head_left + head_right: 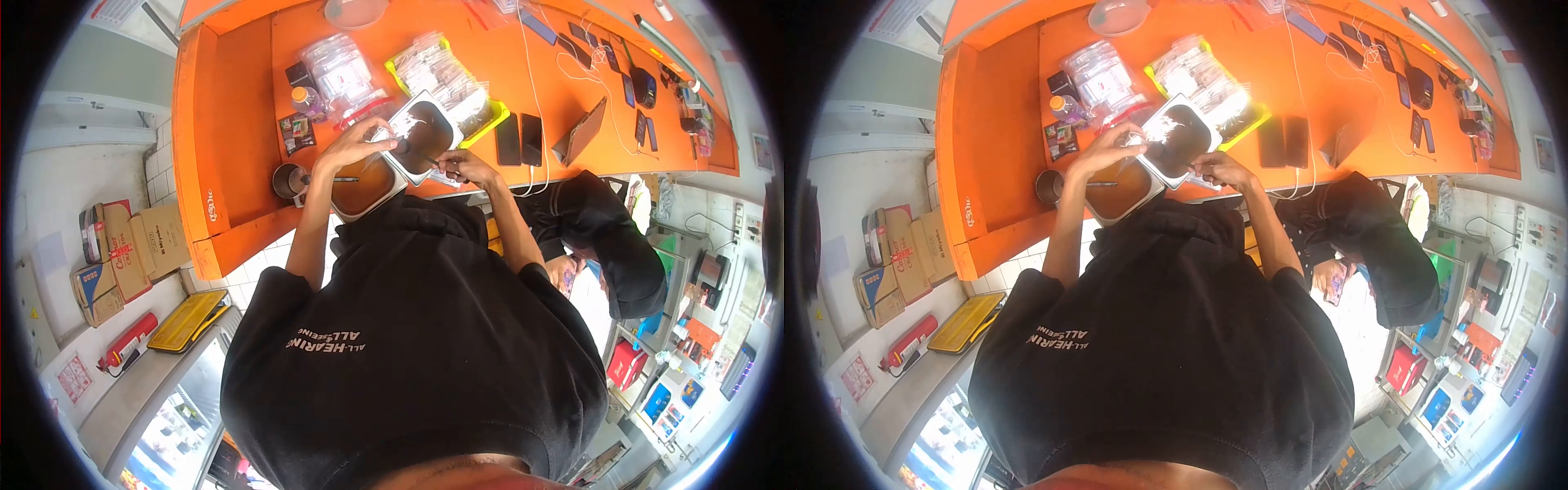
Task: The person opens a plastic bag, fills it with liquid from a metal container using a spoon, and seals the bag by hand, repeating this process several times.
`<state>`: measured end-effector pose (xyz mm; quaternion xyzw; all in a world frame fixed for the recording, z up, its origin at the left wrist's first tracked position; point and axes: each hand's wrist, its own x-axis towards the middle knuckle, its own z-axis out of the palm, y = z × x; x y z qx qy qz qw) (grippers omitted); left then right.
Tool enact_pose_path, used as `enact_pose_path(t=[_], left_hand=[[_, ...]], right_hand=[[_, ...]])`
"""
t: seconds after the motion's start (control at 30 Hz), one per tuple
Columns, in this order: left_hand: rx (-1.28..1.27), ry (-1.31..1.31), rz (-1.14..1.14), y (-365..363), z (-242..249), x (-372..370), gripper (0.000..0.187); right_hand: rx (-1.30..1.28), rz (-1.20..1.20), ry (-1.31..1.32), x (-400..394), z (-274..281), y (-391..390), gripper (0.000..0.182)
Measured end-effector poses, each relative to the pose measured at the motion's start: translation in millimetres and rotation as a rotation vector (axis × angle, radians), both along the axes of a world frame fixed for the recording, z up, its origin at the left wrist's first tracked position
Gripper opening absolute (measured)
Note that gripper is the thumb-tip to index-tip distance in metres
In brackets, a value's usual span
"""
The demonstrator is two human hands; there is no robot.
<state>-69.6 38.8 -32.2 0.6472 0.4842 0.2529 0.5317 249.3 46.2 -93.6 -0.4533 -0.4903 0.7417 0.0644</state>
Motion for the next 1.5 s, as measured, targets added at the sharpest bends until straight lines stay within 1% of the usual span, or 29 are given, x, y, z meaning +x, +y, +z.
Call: enact_pose_path(t=[0.03, 0.07, 0.13, 0.17, 0.23, 0.27, 0.3, 0.33, 0.37, 0.43, 0.47, 0.53, 0.57, 0.6, 0.67, 0.73, 0.83, 0.9, 1.0, 1.13, 1.2, 1.37, 1.43, 1.5], left_hand=[[-0.018, -0.018, 0.029, 0.4, -0.6, -1.2, 0.037], [-0.014, -0.016, 0.028, 0.4, -1.3, -2.5, 0.037], [-0.094, -0.073, 0.028, -2.4, 6.1, -3.0, 0.036], [-0.090, -0.071, 0.025, -3.5, 6.2, -3.2, 0.036], [-0.115, -0.092, 0.084, -6.1, 0.4, -3.1, 0.037], [-0.112, -0.089, 0.080, -6.4, -2.7, -2.8, 0.037], [-0.061, -0.032, 0.106, -6.5, -6.1, -2.3, 0.040], [-0.009, 0.025, 0.131, -6.5, -6.2, -1.3, 0.042], [-0.007, 0.026, 0.127, -6.1, -6.6, 0.7, 0.042], [0.502, 0.082, 0.296, -5.9, -3.2, 9.8, 0.052], [0.503, 0.081, 0.294, -6.5, -1.3, 15.1, 0.052], [0.451, -0.042, 0.402, -8.6, 6.4, 27.5, 0.058], [0.386, -0.022, 0.405, -10.2, 8.2, 32.8, 0.062], [0.388, -0.023, 0.407, -8.2, 3.6, 38.0, 0.062], [0.428, -0.107, 0.425, -2.2, -10.6, 48.0, 0.064], [0.422, -0.119, 0.428, 1.6, -13.1, 55.2, 0.064], [0.406, -0.162, 0.439, 5.2, -8.0, 65.3, 0.064], [0.350, -0.161, 0.405, 4.1, 2.3, 68.7, 0.059], [0.330, -0.178, 0.388, 6.7, 8.8, 71.9, 0.059], [0.365, -0.193, 0.425, 7.5, 14.2, 73.0, 0.055], [0.408, -0.133, 0.356, 8.7, 19.6, 71.0, 0.059], [0.368, -0.101, 0.341, 9.8, 19.7, 71.0, 0.058], [0.352, -0.096, 0.337, 10.0, 18.5, 71.7, 0.059], [0.389, -0.154, 0.342, 11.6, 17.3, 73.9, 0.044]], right_hand=[[-0.005, -0.021, -0.005, 2.5, -0.5, -2.9, 0.013], [-0.001, -0.021, -0.003, 4.5, -1.3, -7.4, 0.013], [-0.014, -0.202, 0.102, 0.1, 16.4, -15.4, 0.012], [-0.010, -0.223, 0.133, 5.0, 4.3, -15.1, 0.013], [0.004, -0.230, 0.103, 13.2, 7.7, -13.7, 0.013], [0.013, -0.235, 0.073, 15.9, 8.7, -13.7, 0.013], [0.015, -0.238, 0.075, 17.1, 14.9, -13.7, 0.013], [0.027, -0.262, 0.083, 18.2, 26.3, -13.9, 0.013], [0.039, -0.286, 0.089, 18.9, 37.6, -14.1, 0.012], [0.088, -0.317, 0.069, 16.6, 59.5, -15.9, 0.012], [0.132, -0.343, 0.047, 15.7, 67.1, -16.0, 0.012], [0.161, -0.351, 0.058, 14.0, 79.2, -14.1, 0.012], [0.199, -0.362, 0.030, 13.6, 86.0, -13.8, 0.012], [0.238, -0.373, 0.002, 12.8, 94.5, -12.6, 0.013], [0.242, -0.339, 0.037, 14.9, 107.3, -8.1, 0.012], [0.277, -0.364, 0.135, 13.1, 115.9, -6.8, 0.012], [0.312, -0.368, 0.111, 9.7, 129.2, -6.1, 0.011], [0.357, -0.344, 0.103, 10.6, 128.6, -5.1, 0.012], [0.445, -0.307, 0.053, 9.2, 129.8, -3.5, 0.015], [0.546, -0.304, -0.034, 7.3, 128.5, -4.3, 0.019], [0.543, -0.298, -0.025, 7.5, 129.4, -4.6, 0.019], [0.549, -0.300, -0.009, 8.4, 137.6, -5.6, 0.019], [0.588, -0.309, 0.007, 8.7, 140.6, -5.9, 0.019], [0.591, -0.312, 0.008, 8.3, 150.2, -6.6, 0.019]])
